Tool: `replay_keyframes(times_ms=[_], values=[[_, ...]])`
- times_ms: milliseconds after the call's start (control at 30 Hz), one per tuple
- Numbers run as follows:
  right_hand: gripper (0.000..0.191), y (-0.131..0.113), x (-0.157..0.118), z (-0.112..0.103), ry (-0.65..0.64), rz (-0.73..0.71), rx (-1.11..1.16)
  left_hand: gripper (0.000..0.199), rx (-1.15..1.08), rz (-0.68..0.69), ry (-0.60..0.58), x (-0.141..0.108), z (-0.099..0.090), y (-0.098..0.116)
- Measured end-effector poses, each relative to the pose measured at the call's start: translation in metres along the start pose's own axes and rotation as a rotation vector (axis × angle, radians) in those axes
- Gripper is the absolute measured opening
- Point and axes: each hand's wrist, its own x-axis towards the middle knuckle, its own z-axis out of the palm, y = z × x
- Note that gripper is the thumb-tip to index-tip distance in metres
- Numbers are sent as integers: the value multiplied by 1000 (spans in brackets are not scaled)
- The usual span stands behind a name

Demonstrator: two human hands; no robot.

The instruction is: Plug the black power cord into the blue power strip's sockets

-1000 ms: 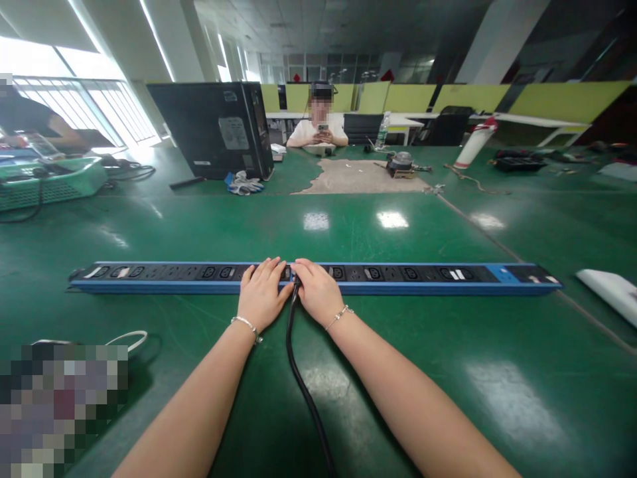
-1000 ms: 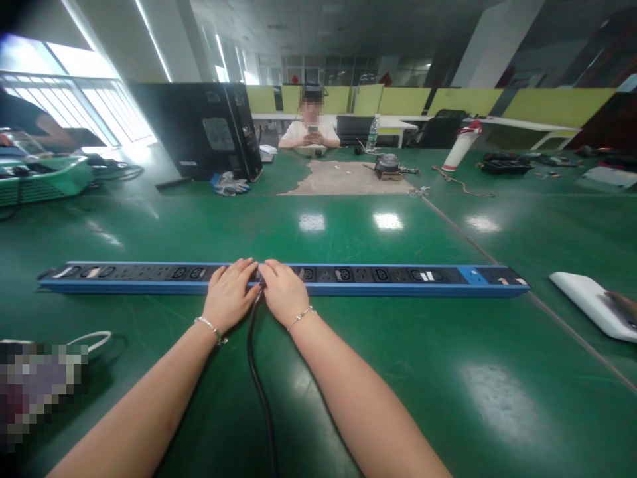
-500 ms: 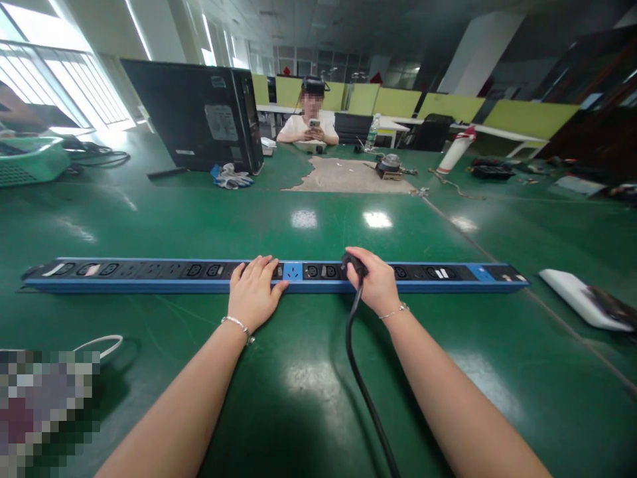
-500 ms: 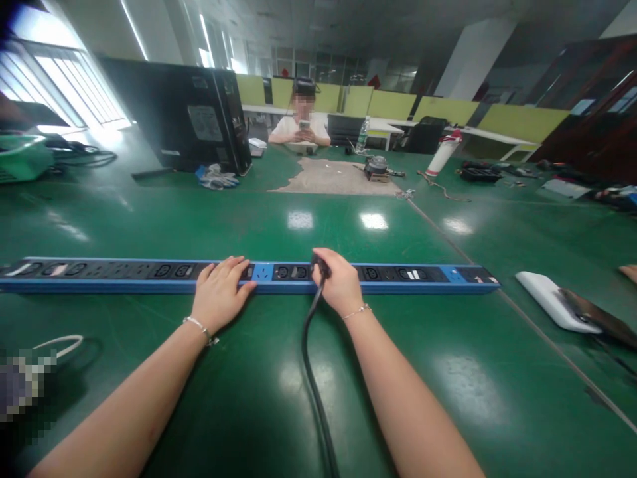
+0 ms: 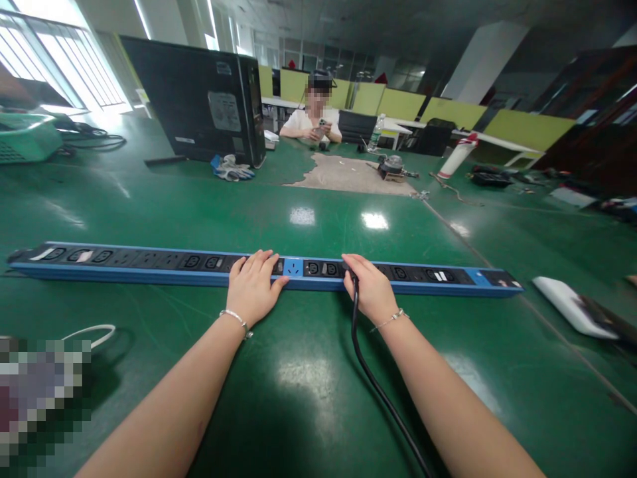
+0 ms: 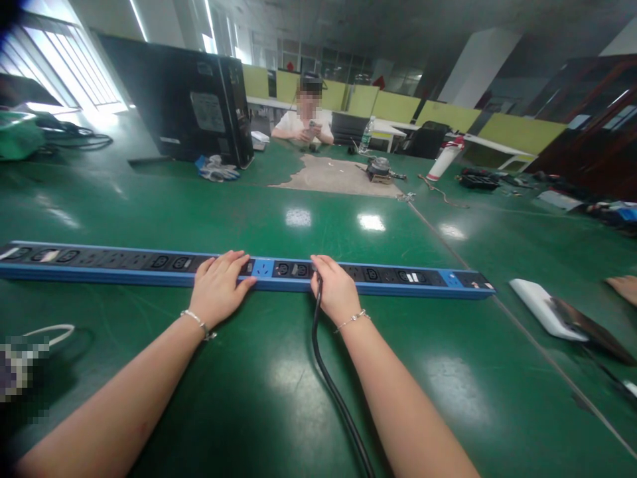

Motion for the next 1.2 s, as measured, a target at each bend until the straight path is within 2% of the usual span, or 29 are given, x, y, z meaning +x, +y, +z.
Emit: replay_keyframes(times_ms=[167,267,533,733,867,967,1067,1200], values=[[37,-1,-10,10,59,48,-20,49,-5,5,0,0,0,0],[36,1,-14,14,94,26,-32,49,6,5,-2,0,0,0],[35,2,-13,14,115,37,15,48,-1,6,12,0,1,0],[32,9,-15,22,244,-76,103,48,27,25,49,1,5,-3],[33,9,-7,5,443,-54,60,47,22,23,59,1,5,-3],[32,27,-2,-19,552,35,35,47,25,26,58,1,4,-2],[30,66,-11,-37,537,189,44,47,33,21,51,0,4,-2],[42,116,-34,-49,513,359,78,47,30,23,55,1,4,-3]])
